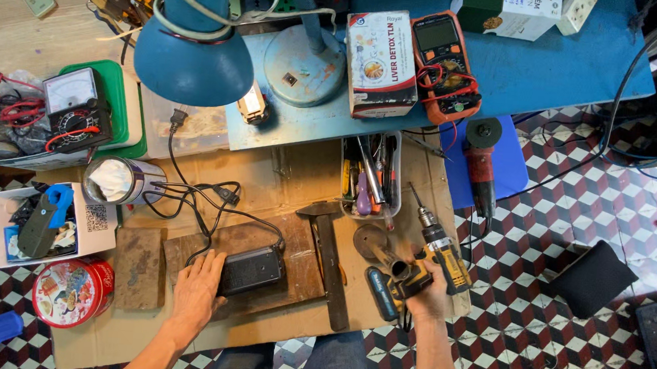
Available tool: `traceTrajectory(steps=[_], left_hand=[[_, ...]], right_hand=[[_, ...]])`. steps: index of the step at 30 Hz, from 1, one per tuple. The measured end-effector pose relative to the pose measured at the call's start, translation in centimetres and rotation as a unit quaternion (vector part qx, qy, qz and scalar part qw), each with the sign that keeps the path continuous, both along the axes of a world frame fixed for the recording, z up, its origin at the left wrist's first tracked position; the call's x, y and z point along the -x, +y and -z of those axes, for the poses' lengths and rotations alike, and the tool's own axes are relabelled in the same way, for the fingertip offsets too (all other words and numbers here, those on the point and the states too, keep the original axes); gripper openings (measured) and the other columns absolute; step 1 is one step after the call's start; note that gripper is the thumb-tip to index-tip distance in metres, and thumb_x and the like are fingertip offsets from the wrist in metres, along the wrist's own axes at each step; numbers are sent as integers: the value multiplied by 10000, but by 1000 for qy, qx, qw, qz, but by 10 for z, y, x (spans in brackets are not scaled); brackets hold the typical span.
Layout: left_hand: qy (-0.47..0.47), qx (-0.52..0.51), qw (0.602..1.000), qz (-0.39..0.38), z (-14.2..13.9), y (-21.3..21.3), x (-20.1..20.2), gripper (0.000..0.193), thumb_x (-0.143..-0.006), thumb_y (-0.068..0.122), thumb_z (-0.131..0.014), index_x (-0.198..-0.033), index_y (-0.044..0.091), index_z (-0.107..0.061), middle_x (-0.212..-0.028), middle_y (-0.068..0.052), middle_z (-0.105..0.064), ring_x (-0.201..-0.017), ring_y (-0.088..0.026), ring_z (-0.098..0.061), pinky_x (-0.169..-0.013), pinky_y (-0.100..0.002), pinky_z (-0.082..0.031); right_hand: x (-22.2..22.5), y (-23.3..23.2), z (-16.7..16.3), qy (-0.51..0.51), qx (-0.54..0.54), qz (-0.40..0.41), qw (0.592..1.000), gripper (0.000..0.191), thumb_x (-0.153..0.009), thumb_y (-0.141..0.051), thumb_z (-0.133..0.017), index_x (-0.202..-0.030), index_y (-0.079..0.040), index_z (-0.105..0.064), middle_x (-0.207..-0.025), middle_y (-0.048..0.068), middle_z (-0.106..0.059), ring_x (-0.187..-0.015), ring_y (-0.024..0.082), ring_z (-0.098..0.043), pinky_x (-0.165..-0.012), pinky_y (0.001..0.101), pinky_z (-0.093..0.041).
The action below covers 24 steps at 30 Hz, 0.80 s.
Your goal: The person uses a hammer and a metal pipe to strike a black power adapter on a wooden block, then uses a cordless drill to remove screws from the adapter. They pry open the casing with a screwdriver, remove the internal circuit board, and inspect it with a magnifying glass.
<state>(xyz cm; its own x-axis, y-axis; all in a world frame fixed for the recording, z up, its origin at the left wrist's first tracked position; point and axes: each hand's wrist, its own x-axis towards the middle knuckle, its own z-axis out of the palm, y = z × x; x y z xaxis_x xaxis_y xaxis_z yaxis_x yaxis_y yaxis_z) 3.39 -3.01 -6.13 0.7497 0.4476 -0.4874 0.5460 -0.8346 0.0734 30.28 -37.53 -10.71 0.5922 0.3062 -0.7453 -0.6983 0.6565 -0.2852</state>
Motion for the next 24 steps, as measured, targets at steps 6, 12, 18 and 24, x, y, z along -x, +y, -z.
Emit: traceTrajectory(steps=[6, 12, 18, 24], left_hand=[[20, 1, 1000, -14, -2, -3, -5, 1031, -663, 79, -891, -1527, 149, -331, -1587, -135, -344, -1456, -311, -352, -1124, -439, -347], [-14, 11, 999, -30, -8, 1, -5, 996, -670, 20, -865, -1516, 137, -352, -1588, -150, -350, -1445, -332, -365, -1097, -443, -375], [12, 26, 997, -74, -14, 5, -13, 1001, -651, 27, -886, -1492, 156, -359, -1600, -122, -339, -1447, -309, -369, -1055, -439, -424], [17, 27, 996, -80, -14, 12, -11, 972, -650, 26, -888, -1458, 153, -361, -1605, -109, -341, -1442, -303, -380, -1042, -434, -444]], right_hand=[[-16, -43, -5, -92, 355, -506, 781, 338, -1006, -203, -647, -1144, 105, -670, -1011, 292, -664, -862, 336, -655, -727, 412, -472], [-112, -16, -49, -260, 530, -479, 649, 352, -935, -342, -675, -1099, -44, -767, -856, 97, -794, -675, 129, -688, -621, 300, -556], [-175, 140, -63, -449, 518, -508, 522, 426, -917, -411, -630, -1189, -119, -780, -1014, 141, -793, -893, 295, -733, -804, 387, -561], [-173, 210, -43, -442, 561, -607, 349, 567, -774, -514, -739, -1136, -78, -751, -1108, 258, -707, -1070, 442, -675, -939, 485, -531]])
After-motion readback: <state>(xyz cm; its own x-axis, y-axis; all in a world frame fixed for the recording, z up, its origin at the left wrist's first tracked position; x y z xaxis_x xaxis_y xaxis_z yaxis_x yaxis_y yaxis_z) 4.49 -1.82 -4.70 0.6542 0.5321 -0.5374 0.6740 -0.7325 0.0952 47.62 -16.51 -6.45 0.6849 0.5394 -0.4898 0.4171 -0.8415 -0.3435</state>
